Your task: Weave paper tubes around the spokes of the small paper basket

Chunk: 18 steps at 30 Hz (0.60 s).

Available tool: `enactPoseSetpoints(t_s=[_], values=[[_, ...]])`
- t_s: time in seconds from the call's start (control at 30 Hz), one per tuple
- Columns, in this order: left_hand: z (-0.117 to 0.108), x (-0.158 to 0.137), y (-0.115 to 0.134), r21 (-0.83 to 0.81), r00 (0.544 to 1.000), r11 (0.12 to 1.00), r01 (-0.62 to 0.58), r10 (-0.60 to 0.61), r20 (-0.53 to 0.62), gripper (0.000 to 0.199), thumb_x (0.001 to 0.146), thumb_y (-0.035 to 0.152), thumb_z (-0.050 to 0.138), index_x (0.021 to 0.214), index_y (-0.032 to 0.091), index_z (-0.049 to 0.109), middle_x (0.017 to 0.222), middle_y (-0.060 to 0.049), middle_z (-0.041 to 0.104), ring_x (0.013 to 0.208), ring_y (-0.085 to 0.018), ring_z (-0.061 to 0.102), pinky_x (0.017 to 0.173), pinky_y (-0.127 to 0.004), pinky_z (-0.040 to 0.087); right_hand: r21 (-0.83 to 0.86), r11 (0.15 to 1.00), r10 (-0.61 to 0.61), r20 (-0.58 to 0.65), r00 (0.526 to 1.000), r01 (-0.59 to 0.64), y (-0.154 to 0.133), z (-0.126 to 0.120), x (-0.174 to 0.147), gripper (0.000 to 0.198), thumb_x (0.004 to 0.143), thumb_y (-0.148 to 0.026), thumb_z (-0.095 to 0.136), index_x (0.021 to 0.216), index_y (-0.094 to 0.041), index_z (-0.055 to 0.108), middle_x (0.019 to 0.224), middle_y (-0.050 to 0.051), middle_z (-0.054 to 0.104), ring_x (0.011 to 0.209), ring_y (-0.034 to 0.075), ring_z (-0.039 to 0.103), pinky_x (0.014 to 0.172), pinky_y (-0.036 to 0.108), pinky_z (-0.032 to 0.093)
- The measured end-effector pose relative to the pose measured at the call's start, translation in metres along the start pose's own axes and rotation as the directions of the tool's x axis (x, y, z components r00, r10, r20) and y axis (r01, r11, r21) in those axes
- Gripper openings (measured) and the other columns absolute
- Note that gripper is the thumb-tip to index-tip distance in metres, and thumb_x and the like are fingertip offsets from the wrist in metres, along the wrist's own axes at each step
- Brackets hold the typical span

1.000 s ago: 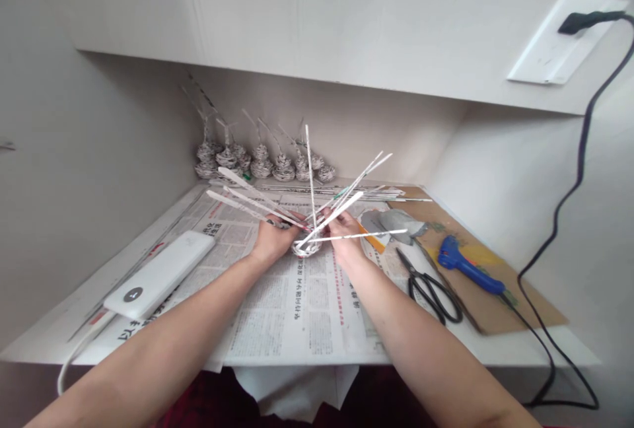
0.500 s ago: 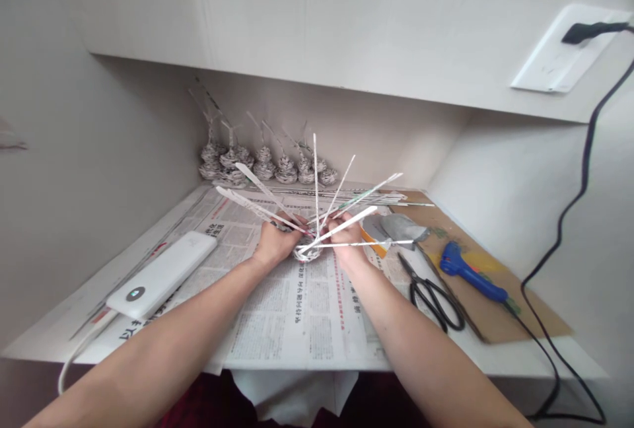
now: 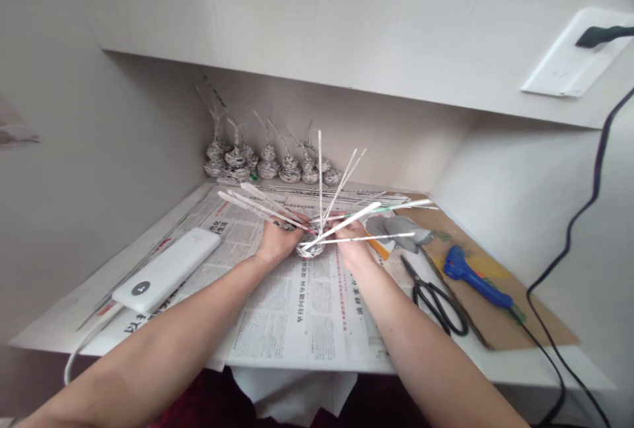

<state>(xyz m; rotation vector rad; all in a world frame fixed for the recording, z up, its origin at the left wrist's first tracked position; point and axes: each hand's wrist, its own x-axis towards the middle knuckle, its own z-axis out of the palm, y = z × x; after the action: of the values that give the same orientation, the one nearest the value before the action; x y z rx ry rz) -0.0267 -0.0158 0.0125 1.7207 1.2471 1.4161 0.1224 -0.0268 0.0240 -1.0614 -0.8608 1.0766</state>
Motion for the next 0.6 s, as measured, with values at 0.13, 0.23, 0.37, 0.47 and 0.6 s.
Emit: enactPoseSetpoints(t_s=[0.13,0.23,0.37,0.47,0.6], values=[[-0.001,0.002,0.000,0.037,1.000,0.999,-0.005,0.005,-0.013,0.013,0.066,0.015,0.065,0.077,0.017,0.072,0.077,-0.003,0.071,0.074,-0.017,0.065,0.073,-0.027,0.052,-0.054,0.994,0.099,0.119,0.988,-0.093,0.006,0.002,-0.006,0.015,0.059,-0.025,0.066,0.070,-0.016,0.063,0.059,-0.001,0.065,0.050,0.013,0.057,0.046,0.022,0.043],[-0.003,0.002,0.002,0.094,0.999,0.994,-0.048,0.050,-0.017,0.015,0.066,0.013,0.063,0.077,0.018,0.073,0.079,-0.003,0.070,0.077,-0.017,0.065,0.077,-0.027,0.051,-0.043,0.987,0.159,0.071,0.985,-0.157,0.008,0.003,-0.007,0.016,0.059,-0.027,0.066,0.070,-0.016,0.064,0.058,-0.001,0.065,0.048,0.014,0.057,0.046,0.024,0.045],[-0.003,0.001,0.002,0.093,0.999,0.995,-0.045,0.046,-0.010,0.015,0.067,0.014,0.063,0.078,0.018,0.073,0.081,-0.004,0.072,0.078,-0.018,0.066,0.079,-0.028,0.051,-0.018,0.989,0.147,-0.005,0.989,-0.147,0.014,0.004,-0.005,0.014,0.055,-0.025,0.067,0.063,-0.016,0.060,0.054,-0.002,0.062,0.047,0.014,0.057,0.046,0.025,0.046],[-0.003,0.003,-0.002,0.066,1.000,0.998,0.012,-0.013,0.025,0.018,0.068,0.017,0.061,0.082,0.017,0.073,0.083,-0.005,0.073,0.080,-0.019,0.067,0.078,-0.028,0.052,-0.032,0.992,0.117,-0.045,0.992,-0.119,0.019,0.005,-0.006,0.016,0.055,-0.024,0.067,0.065,-0.017,0.057,0.054,-0.003,0.061,0.048,0.013,0.057,0.046,0.024,0.046],[-0.005,0.006,-0.009,0.040,0.983,0.999,0.022,-0.028,0.183,0.023,0.071,0.019,0.057,0.087,0.018,0.074,0.089,-0.006,0.074,0.087,-0.022,0.068,0.077,-0.028,0.053,-0.085,0.994,0.067,-0.062,0.996,-0.072,0.021,0.005,-0.007,0.019,0.058,-0.028,0.068,0.067,-0.019,0.054,0.051,-0.003,0.061,0.047,0.015,0.057,0.046,0.026,0.046]])
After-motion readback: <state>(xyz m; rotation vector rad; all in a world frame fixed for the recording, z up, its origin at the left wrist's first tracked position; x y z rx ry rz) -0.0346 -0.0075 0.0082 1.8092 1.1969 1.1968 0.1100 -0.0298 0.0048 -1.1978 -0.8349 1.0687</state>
